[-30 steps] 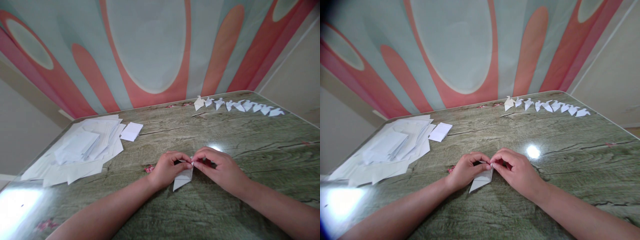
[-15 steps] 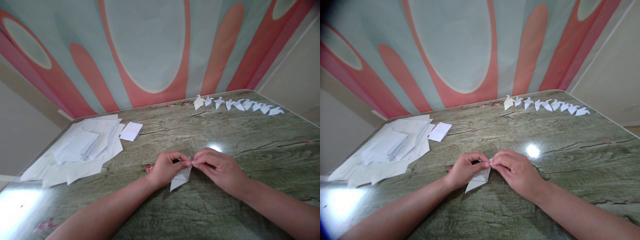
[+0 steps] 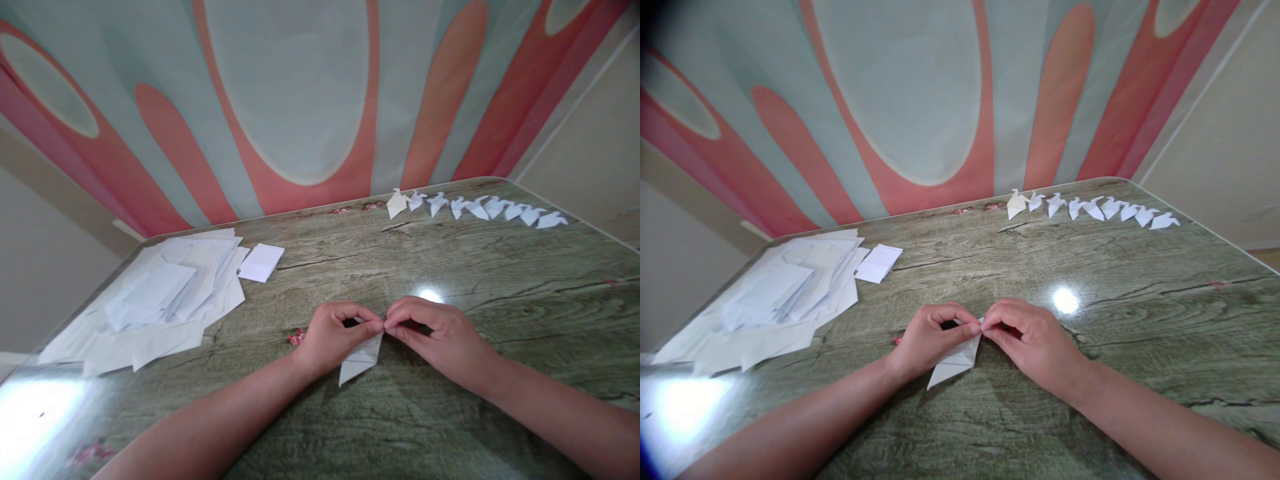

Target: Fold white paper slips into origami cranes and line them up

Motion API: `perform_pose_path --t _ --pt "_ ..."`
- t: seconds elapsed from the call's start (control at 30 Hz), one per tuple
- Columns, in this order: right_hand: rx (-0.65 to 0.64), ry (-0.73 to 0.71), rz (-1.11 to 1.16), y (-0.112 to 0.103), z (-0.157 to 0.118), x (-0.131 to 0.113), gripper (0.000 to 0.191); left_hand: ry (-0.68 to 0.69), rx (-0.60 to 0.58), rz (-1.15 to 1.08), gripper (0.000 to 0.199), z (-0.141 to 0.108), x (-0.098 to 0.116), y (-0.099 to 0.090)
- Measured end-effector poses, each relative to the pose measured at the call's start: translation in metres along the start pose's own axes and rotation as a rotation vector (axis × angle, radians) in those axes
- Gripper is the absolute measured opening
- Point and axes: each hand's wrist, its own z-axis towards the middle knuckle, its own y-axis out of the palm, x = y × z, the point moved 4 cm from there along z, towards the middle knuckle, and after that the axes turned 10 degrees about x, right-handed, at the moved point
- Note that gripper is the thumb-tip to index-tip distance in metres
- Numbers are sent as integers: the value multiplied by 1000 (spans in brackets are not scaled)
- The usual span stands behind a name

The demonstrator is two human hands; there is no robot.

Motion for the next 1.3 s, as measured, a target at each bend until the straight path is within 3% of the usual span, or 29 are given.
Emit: perform_pose_path --t 0.2,0.27,0.67,0.9,1.17,1.3 --pt "-15 212 -56 -1 0 3 7 -34 63 -10 15 -1 4 -2" --pt "-4 220 -73 -2 0 3 7 -49 78 -3 16 -1 5 -3" --pt "79 -155 -223 -1 -3 -10 8 2 67 37 17 -4 8 0" --pt "99 -276 -330 -2 -5 -19 9 -5 57 3 18 -6 10 0" --pt "44 -196 -305 0 -6 -14 13 16 101 -12 15 -7 6 3" --pt "33 -16 -207 2 -4 -10 14 71 125 75 11 -7 9 2"
